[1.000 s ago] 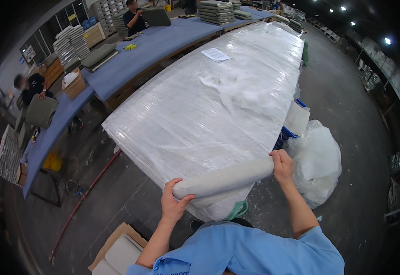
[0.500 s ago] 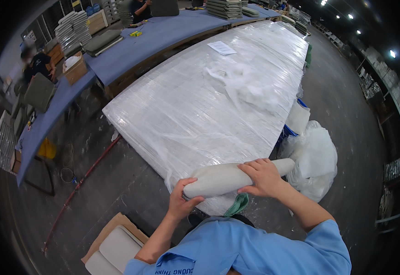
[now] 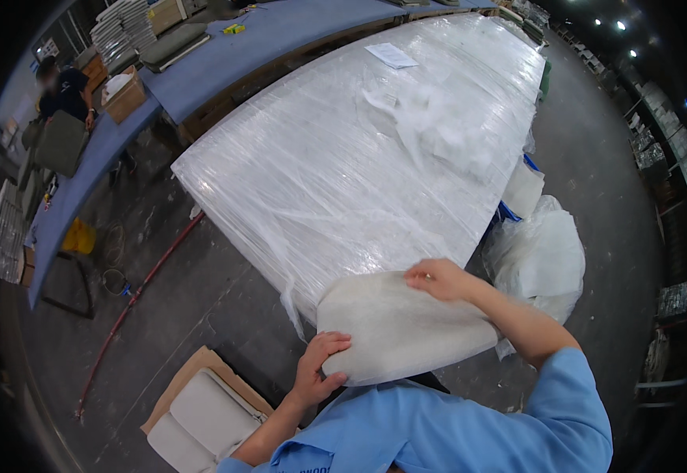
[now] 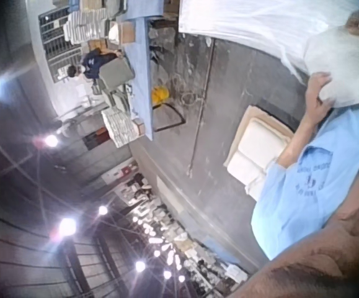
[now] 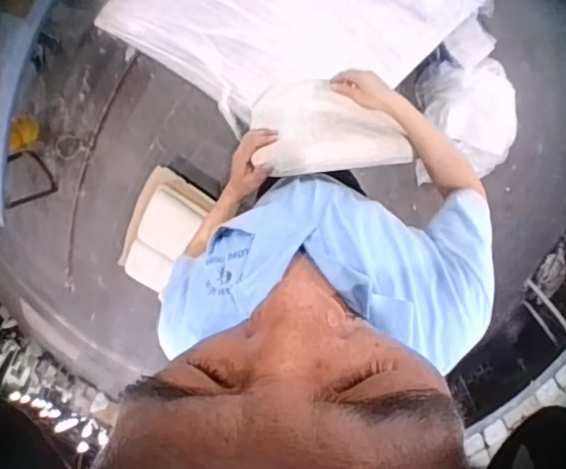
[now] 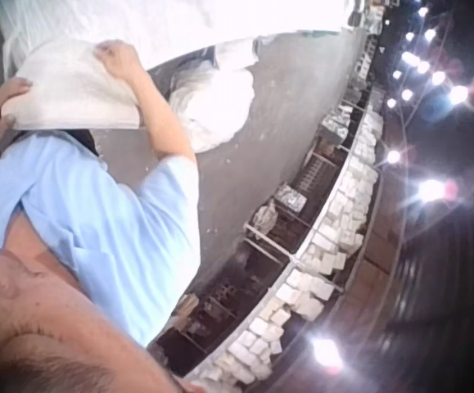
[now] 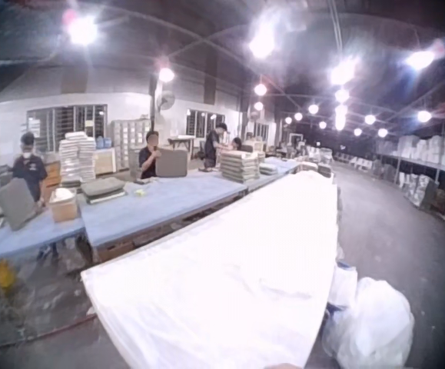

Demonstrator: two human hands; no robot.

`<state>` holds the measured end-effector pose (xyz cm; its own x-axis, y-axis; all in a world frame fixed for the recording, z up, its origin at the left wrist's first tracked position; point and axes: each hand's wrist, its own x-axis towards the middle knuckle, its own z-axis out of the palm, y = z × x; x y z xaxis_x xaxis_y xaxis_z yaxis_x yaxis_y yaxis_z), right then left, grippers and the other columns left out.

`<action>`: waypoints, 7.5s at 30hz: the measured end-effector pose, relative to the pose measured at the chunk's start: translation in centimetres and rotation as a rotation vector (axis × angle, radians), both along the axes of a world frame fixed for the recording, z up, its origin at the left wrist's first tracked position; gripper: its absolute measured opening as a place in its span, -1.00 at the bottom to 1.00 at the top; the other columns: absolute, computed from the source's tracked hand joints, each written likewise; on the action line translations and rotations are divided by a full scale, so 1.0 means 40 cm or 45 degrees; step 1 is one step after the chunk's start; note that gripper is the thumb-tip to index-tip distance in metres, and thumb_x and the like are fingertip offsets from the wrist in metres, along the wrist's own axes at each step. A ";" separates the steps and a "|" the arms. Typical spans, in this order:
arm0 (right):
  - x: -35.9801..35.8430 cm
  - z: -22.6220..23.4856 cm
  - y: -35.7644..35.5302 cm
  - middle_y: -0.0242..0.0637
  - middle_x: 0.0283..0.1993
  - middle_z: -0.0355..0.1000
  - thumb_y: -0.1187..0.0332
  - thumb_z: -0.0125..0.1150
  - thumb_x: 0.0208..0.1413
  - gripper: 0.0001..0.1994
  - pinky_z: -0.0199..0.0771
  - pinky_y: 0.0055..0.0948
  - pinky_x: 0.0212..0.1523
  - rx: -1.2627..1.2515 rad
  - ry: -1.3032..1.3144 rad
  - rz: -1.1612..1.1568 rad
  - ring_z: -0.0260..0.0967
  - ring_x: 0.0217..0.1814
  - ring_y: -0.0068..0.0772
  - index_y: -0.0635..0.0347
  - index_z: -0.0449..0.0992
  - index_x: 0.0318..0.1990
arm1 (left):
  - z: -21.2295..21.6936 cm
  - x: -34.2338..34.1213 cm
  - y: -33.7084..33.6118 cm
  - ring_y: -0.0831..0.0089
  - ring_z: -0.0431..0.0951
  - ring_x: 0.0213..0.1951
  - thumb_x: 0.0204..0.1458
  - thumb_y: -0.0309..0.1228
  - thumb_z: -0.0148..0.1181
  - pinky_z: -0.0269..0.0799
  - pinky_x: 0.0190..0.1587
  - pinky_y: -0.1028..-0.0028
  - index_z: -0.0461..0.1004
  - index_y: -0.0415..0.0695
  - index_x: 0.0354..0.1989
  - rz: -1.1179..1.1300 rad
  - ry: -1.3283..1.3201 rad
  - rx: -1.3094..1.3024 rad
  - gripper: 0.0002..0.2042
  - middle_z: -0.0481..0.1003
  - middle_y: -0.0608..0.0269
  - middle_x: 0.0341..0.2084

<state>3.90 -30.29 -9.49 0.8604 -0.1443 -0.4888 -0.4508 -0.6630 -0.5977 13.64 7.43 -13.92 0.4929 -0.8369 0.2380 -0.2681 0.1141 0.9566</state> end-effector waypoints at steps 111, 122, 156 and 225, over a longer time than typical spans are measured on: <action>0.019 -0.585 -0.138 0.03 -0.15 0.66 0.29 0.13 0.12 -0.77 0.57 0.10 0.05 -0.378 0.115 -0.145 0.60 -0.01 0.16 0.15 0.66 -0.18 | -0.506 0.181 -0.486 -0.20 0.66 -0.12 0.17 -0.37 0.13 0.53 -0.04 -0.08 0.58 -0.14 -0.18 0.120 -0.476 1.386 -0.83 0.67 -0.16 -0.26; 0.027 -0.605 -0.131 0.05 -0.06 0.65 0.15 0.18 0.22 -0.70 0.57 0.05 0.12 -0.268 0.158 -0.058 0.59 0.08 0.18 0.13 0.71 -0.12 | -0.501 0.189 -0.476 -0.13 0.67 -0.12 0.20 -0.22 0.17 0.53 -0.03 -0.04 0.60 -0.06 -0.19 0.101 -0.507 1.451 -0.80 0.69 -0.05 -0.25; -0.044 -0.642 -0.194 0.12 -0.23 0.61 0.33 0.13 0.21 -0.85 0.50 0.22 -0.06 -0.384 -0.098 -0.249 0.55 -0.11 0.33 0.14 0.56 -0.17 | -0.503 0.234 -0.397 0.04 0.63 -0.08 0.26 -0.26 0.20 0.36 0.12 0.04 0.64 -0.11 -0.25 0.273 -0.725 1.434 -0.81 0.66 0.02 -0.34; -0.139 0.054 0.315 -0.04 0.72 -0.10 -0.21 -0.39 0.59 -0.21 -0.12 -0.25 0.68 1.220 -0.955 -0.830 -0.15 0.75 -0.14 0.25 -0.06 0.67 | 0.239 -0.224 -0.362 0.17 0.02 0.61 0.58 -0.06 -0.34 0.04 0.59 0.28 -0.26 -0.02 0.71 0.274 0.700 -0.162 -0.36 -0.14 0.06 0.67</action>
